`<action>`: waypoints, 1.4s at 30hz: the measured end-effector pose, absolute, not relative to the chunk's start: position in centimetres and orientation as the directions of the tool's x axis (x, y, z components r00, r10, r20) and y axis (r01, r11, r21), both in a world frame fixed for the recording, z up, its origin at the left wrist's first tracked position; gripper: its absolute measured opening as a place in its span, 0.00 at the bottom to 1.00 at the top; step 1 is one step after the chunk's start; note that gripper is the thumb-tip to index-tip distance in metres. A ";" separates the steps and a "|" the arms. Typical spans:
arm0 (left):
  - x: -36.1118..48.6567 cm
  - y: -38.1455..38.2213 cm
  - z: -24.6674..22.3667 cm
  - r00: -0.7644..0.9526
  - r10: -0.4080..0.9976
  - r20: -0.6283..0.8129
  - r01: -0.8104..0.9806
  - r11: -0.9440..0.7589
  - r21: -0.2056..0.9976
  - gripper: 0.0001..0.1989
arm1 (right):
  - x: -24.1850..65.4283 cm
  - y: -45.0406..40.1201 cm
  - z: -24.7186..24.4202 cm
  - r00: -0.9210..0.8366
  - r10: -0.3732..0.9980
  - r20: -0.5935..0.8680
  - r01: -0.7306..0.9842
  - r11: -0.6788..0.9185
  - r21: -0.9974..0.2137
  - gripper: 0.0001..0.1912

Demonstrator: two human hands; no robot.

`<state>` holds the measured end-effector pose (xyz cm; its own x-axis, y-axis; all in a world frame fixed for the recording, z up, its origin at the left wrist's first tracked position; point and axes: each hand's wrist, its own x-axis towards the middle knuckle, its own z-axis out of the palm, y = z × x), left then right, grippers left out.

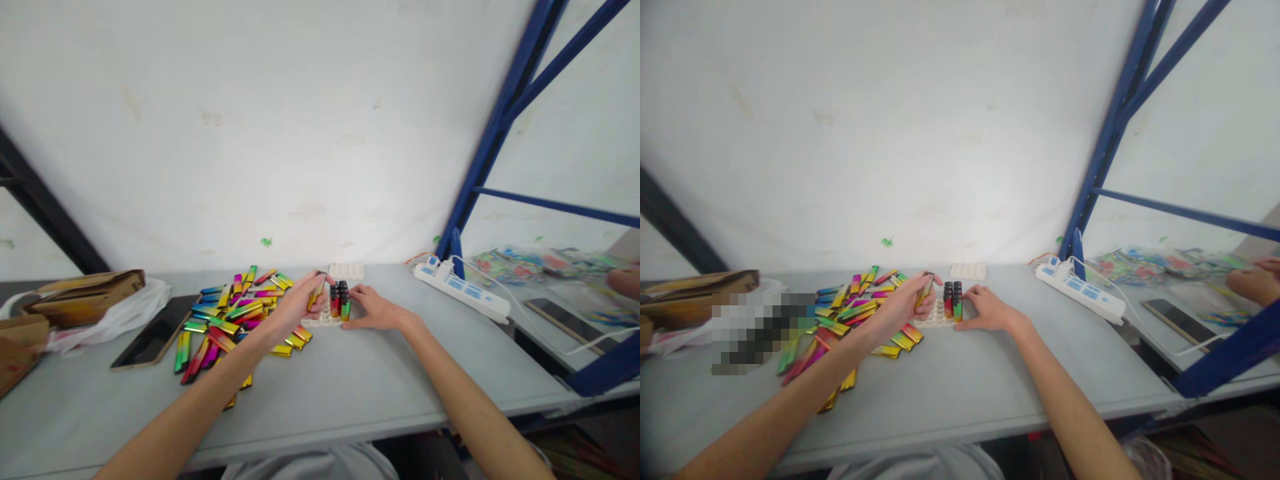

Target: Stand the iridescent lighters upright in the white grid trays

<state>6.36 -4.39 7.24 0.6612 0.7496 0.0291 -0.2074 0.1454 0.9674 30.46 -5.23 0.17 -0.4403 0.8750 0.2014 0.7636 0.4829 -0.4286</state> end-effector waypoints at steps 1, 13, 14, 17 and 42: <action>6.4 -4.2 6.7 0.651 0.759 -0.001 -0.179 0.154 0.972 0.16 | 30.5 -5.2 0.1 -0.440 0.874 0.205 0.762 0.484 -0.431 0.38; 6.1 -3.2 5.5 0.619 0.773 -0.142 -0.078 0.241 0.967 0.19 | 30.8 -4.8 -0.5 -0.442 0.874 0.201 0.766 0.484 -0.423 0.39; 6.1 -3.3 5.5 0.604 0.784 -0.144 -0.084 0.242 0.967 0.18 | 30.8 -4.8 -0.5 -0.442 0.875 0.200 0.766 0.484 -0.424 0.39; 6.0 -3.3 5.5 0.565 0.813 -0.145 -0.075 0.225 0.971 0.15 | 30.8 -4.8 -0.5 -0.442 0.874 0.203 0.764 0.485 -0.426 0.39; 5.9 -3.3 3.3 0.669 0.537 0.514 0.251 -0.814 0.524 0.11 | 30.5 -5.2 0.3 -0.475 0.853 0.217 0.762 0.522 -0.383 0.35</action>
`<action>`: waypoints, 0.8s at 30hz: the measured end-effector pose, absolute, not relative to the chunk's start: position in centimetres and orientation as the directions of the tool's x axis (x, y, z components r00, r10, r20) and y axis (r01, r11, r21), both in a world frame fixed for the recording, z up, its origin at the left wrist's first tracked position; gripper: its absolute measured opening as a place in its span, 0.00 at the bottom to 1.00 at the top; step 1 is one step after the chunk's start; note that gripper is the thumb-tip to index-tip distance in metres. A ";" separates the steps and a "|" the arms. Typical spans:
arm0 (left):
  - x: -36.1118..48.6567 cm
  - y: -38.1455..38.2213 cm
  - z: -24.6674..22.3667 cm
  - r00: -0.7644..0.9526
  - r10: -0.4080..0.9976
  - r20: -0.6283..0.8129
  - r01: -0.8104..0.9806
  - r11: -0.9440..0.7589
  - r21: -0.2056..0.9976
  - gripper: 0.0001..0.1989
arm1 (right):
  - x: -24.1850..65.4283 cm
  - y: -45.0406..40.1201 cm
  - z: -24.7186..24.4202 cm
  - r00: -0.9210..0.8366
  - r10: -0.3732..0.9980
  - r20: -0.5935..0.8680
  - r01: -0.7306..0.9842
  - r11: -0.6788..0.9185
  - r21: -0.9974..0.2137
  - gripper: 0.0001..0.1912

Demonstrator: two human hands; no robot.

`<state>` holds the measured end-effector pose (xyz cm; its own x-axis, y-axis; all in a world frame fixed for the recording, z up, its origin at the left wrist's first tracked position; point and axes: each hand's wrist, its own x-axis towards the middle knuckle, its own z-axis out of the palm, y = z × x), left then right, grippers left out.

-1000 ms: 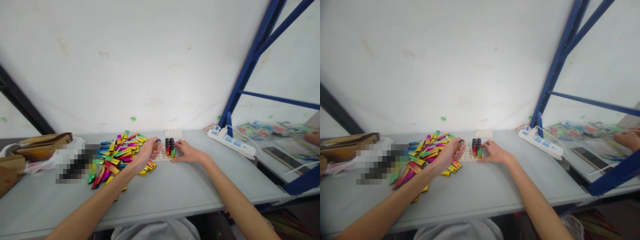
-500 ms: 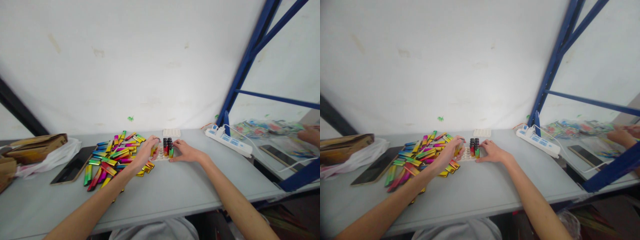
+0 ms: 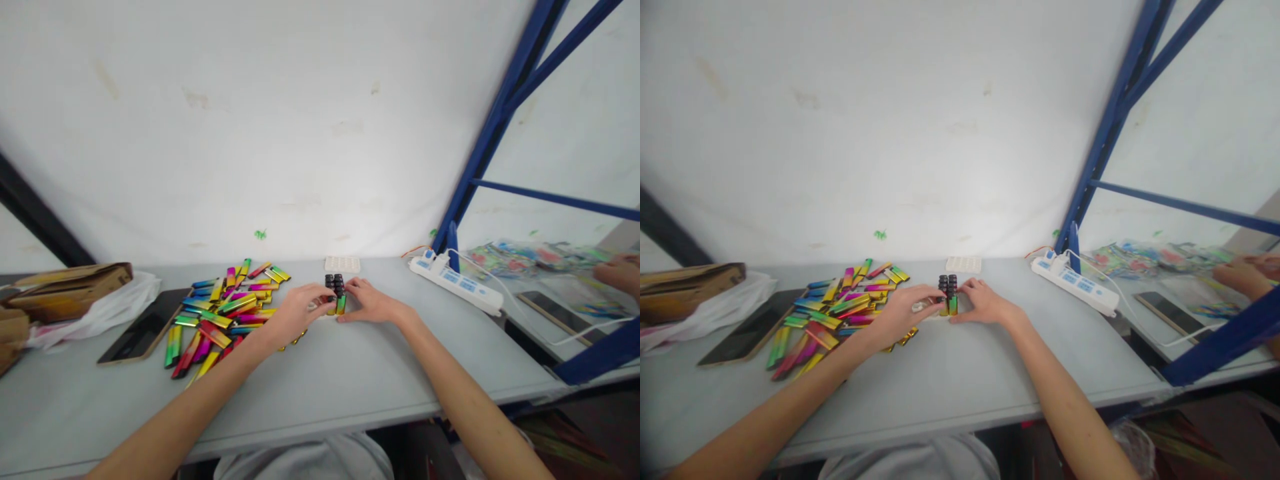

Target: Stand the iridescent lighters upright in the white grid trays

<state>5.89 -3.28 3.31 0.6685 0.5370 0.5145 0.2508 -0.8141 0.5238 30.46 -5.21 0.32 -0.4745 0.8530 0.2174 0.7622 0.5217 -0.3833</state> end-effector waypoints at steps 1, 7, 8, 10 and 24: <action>6.0 -3.2 3.1 0.663 0.539 0.519 0.263 -0.817 0.513 0.11 | 30.4 -5.2 0.4 -0.475 0.854 0.211 0.764 0.520 -0.382 0.35; 6.1 -3.2 2.7 0.653 0.547 0.523 0.308 -0.823 0.476 0.11 | 30.5 -5.2 0.2 -0.476 0.854 0.210 0.762 0.520 -0.386 0.34; 6.1 -3.2 2.6 0.660 0.536 0.527 0.301 -0.831 0.467 0.11 | 30.5 -5.1 0.1 -0.476 0.854 0.211 0.761 0.520 -0.388 0.34; 6.1 -3.3 2.4 0.681 0.511 0.524 0.284 -0.844 0.455 0.12 | 30.6 -5.1 0.1 -0.473 0.855 0.213 0.760 0.518 -0.392 0.34; 6.4 -3.2 2.2 0.724 0.596 0.346 0.443 -0.787 0.429 0.16 | 30.7 -5.1 -0.1 -0.469 0.859 0.204 0.758 0.510 -0.406 0.33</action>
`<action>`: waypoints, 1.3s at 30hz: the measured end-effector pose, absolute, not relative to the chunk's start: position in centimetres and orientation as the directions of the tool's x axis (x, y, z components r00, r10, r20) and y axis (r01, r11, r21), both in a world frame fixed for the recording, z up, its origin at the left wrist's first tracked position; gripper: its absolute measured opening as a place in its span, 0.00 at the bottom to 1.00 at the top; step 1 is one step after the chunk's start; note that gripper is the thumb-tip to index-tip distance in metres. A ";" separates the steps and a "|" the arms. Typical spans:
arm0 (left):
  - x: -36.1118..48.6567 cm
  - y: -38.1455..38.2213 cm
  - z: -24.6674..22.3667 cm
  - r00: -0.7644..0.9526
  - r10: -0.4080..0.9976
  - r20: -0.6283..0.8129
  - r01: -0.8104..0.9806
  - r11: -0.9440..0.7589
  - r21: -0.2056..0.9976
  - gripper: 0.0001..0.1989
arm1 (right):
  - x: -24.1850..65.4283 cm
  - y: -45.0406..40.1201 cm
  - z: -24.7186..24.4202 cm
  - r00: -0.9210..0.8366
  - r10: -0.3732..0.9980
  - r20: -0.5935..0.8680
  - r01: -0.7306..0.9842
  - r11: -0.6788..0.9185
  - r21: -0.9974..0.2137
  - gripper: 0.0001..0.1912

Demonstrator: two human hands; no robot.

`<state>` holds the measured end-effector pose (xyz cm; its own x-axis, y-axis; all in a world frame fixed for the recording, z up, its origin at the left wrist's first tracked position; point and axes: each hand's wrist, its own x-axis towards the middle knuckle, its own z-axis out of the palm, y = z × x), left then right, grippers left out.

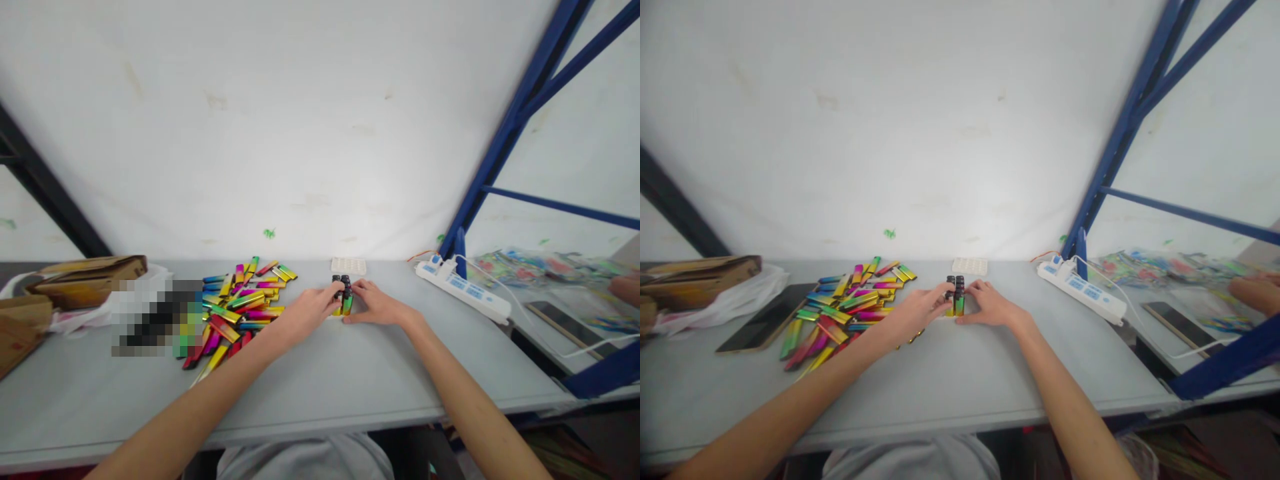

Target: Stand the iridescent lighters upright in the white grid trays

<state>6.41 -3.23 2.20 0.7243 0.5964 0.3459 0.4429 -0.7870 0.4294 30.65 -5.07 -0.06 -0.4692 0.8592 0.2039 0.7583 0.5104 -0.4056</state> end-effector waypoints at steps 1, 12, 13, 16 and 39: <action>6.4 -3.3 2.2 0.730 0.592 0.342 0.454 -0.794 0.405 0.16 | 30.6 -5.0 -0.1 -0.467 0.859 0.209 0.758 0.511 -0.406 0.33; 0.8 0.7 6.5 0.550 0.746 0.377 0.707 -0.655 0.265 0.13 | 30.8 -4.9 -0.4 -0.444 0.871 0.210 0.762 0.490 -0.423 0.40; -0.3 1.7 6.6 0.510 0.782 0.358 0.752 -0.608 0.256 0.13 | 30.8 -4.9 -0.5 -0.443 0.871 0.210 0.764 0.490 -0.420 0.40; -3.3 4.4 5.9 0.474 0.835 0.280 0.801 -0.541 0.257 0.12 | 30.9 -4.8 -0.6 -0.446 0.872 0.204 0.768 0.489 -0.413 0.41; -4.7 7.4 3.5 0.563 0.820 0.102 0.814 -0.572 0.101 0.07 | 28.7 -3.8 -1.8 -0.335 0.882 0.331 0.787 0.455 -0.417 0.43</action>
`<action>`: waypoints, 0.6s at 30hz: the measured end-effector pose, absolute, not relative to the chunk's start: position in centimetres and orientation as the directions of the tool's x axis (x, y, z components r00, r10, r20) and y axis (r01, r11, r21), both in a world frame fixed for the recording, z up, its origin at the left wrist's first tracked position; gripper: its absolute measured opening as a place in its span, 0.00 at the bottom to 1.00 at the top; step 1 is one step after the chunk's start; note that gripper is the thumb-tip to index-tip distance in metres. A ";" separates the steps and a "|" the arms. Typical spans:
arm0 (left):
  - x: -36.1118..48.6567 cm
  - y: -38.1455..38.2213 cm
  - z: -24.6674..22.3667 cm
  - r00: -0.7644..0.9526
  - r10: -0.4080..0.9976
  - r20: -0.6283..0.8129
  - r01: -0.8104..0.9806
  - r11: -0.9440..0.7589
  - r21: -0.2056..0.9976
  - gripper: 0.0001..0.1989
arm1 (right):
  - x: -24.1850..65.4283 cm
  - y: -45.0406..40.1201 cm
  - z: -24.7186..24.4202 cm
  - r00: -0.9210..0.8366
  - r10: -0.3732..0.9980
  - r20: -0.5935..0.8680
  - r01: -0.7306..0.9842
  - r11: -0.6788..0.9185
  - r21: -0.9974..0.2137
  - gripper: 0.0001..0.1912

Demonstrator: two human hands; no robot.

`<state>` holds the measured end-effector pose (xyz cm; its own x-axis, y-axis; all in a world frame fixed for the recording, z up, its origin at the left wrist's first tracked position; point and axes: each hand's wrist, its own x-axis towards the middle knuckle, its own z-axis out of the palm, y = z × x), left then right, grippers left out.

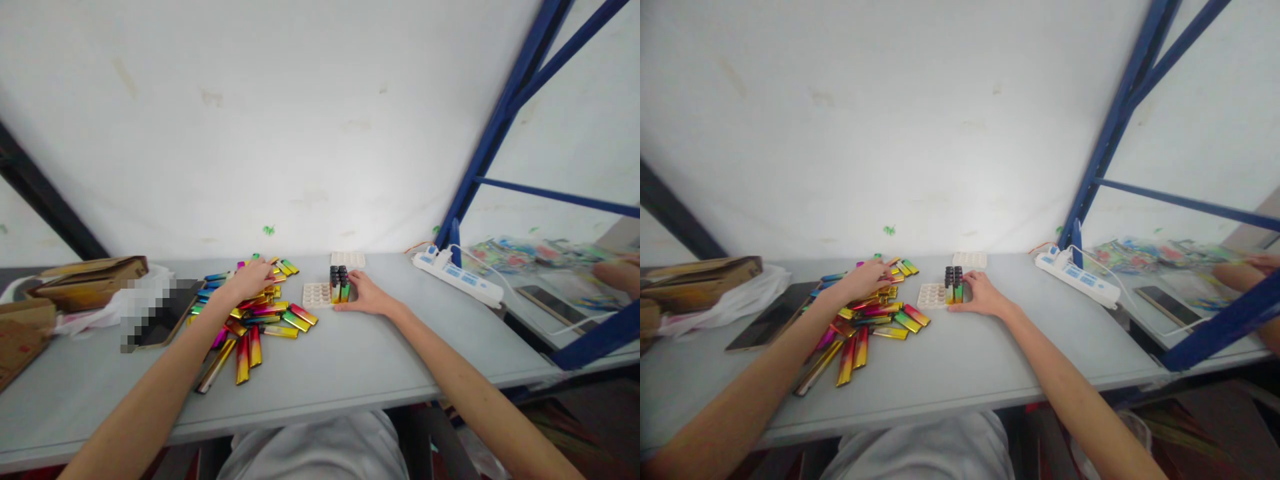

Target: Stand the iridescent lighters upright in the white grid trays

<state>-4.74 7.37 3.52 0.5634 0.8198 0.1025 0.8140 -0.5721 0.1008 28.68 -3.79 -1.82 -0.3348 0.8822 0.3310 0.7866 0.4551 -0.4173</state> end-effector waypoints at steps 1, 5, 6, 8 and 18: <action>-4.8 7.0 3.7 0.560 0.820 0.119 0.817 -0.571 0.086 0.07 | 28.7 -3.7 -1.9 -0.336 0.881 0.333 0.783 0.457 -0.422 0.43; -4.7 5.2 5.4 0.498 0.833 0.242 0.842 -0.531 0.096 0.14 | 28.6 -3.3 -2.1 -0.337 0.876 0.344 0.772 0.467 -0.432 0.44; -4.5 4.8 5.8 0.485 0.826 0.289 0.838 -0.533 0.118 0.15 | 28.6 -3.3 -2.1 -0.334 0.876 0.348 0.773 0.466 -0.431 0.43; -4.0 3.8 6.6 0.478 0.787 0.389 0.798 -0.574 0.181 0.17 | 28.5 -3.3 -2.2 -0.328 0.875 0.355 0.777 0.464 -0.426 0.42; -0.5 1.6 5.7 0.362 0.870 0.334 0.182 -0.417 0.890 0.19 | 27.9 -2.7 -1.0 -0.345 0.877 0.334 0.858 0.439 -0.267 0.39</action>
